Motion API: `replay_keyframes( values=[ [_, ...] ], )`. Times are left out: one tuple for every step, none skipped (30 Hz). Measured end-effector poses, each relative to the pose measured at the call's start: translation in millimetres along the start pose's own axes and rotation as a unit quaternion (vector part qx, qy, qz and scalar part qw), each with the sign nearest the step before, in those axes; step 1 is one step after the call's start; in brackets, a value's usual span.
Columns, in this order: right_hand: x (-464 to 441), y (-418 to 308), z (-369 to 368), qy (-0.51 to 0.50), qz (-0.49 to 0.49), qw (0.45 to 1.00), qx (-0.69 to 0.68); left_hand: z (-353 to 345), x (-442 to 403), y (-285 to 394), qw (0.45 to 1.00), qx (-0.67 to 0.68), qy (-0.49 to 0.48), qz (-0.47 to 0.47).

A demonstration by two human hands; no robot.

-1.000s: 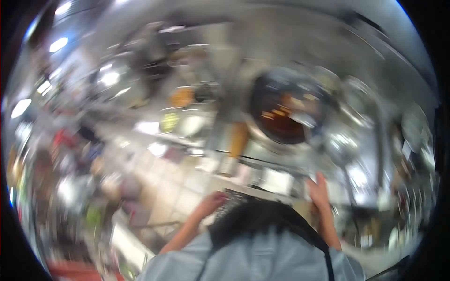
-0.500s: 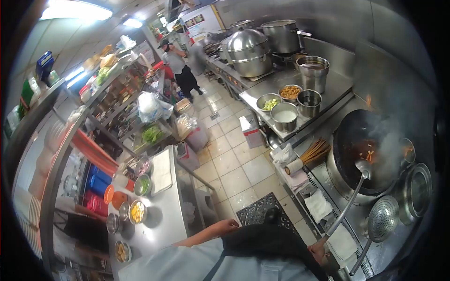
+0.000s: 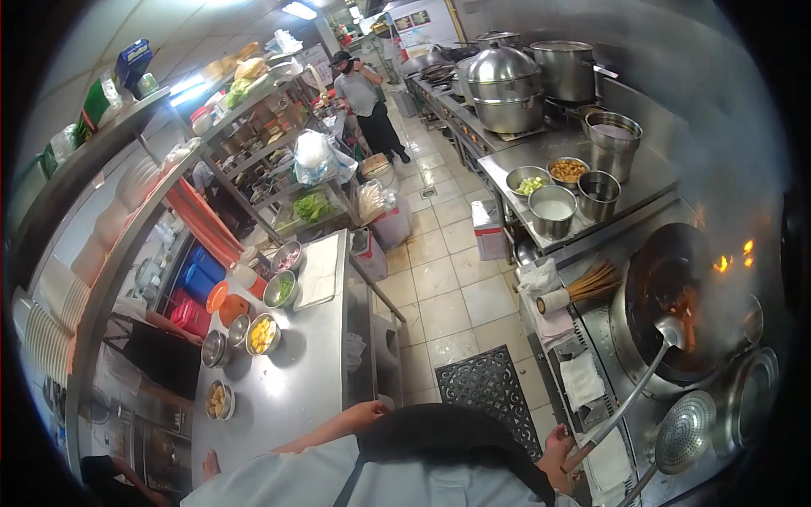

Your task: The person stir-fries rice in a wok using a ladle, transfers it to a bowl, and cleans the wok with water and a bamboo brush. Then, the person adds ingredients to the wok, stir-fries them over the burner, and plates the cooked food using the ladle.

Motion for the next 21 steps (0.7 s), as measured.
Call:
replay_keyframes(
  values=[
    [0, -2, -2, 0.000, -0.033, 0.999, -0.015, 1, 5, 2, 1.000, 0.015, -0.004, -0.003],
    [0, -3, -4, 0.000, -0.064, 0.997, -0.030, 1, 11, 5, 0.999, 0.030, -0.009, -0.007],
    [0, -4, -6, 0.003, -0.081, 0.996, -0.025, 0, 15, 5, 0.999, 0.046, -0.015, -0.009],
    [-8, -5, -5, 0.006, -0.098, 0.995, -0.018, 5, 3, -2, 0.999, 0.007, 0.008, -0.039],
    [-11, -8, -4, 0.008, -0.115, 0.993, -0.005, 9, -18, -17, 0.997, -0.029, 0.030, -0.065],
    [-8, -11, -4, 0.016, -0.108, 0.994, 0.001, 2, -23, -37, 0.993, -0.056, 0.053, -0.084],
    [0, -13, -7, 0.022, -0.102, 0.994, 0.017, 1, -9, -30, 0.992, -0.065, 0.055, -0.093],
    [14, -16, -11, 0.026, -0.094, 0.994, 0.041, 9, 7, -8, 0.991, -0.067, 0.056, -0.097],
    [43, -20, -15, 0.033, -0.068, 0.996, 0.040, 10, 4, -12, 0.994, -0.059, 0.050, -0.083],
    [64, -20, -1, -0.023, -0.102, 0.989, 0.107, 10, 13, -9, 0.998, 0.047, 0.024, -0.025],
    [75, -24, 0, -0.056, -0.116, 0.976, 0.173, 14, 31, 0, 0.994, 0.103, 0.021, 0.000],
    [85, -34, -6, -0.080, -0.119, 0.959, 0.245, 16, 44, 4, 0.987, 0.159, 0.019, 0.021],
    [94, -45, -18, -0.107, -0.121, 0.935, 0.317, 16, 45, -2, 0.979, 0.200, 0.036, 0.007],
    [101, -53, -34, -0.130, -0.120, 0.906, 0.384, 13, 47, -10, 0.970, 0.237, 0.055, -0.007],
    [108, -56, -52, -0.153, -0.118, 0.875, 0.443, 9, 51, -20, 0.960, 0.270, 0.074, -0.022],
    [120, -58, -74, -0.179, -0.112, 0.840, 0.500, 4, 57, -28, 0.942, 0.327, 0.078, -0.018],
    [130, -56, -93, -0.203, -0.107, 0.801, 0.553, 0, 64, -34, 0.921, 0.380, 0.081, -0.015],
    [139, -53, -111, -0.225, -0.103, 0.761, 0.600, -3, 70, -40, 0.899, 0.430, 0.084, -0.014],
    [147, -45, -126, -0.247, -0.097, 0.718, 0.643, -3, 76, -46, 0.873, 0.477, 0.099, -0.018],
    [153, -35, -140, -0.268, -0.092, 0.676, 0.681, -3, 82, -54, 0.844, 0.523, 0.115, -0.020],
    [159, -20, -150, -0.289, -0.088, 0.631, 0.715, -1, 88, -64, 0.813, 0.566, 0.131, -0.022]
  ],
)
Point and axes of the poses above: each hand's wrist, its own x-axis away from the middle knuckle, its own z-axis out of the back of the hand, y = z × x, the point moved 2 cm from there along -x, towards the middle knuckle, and after that the axes turned 10 degrees about z, right-handed, at the moved point
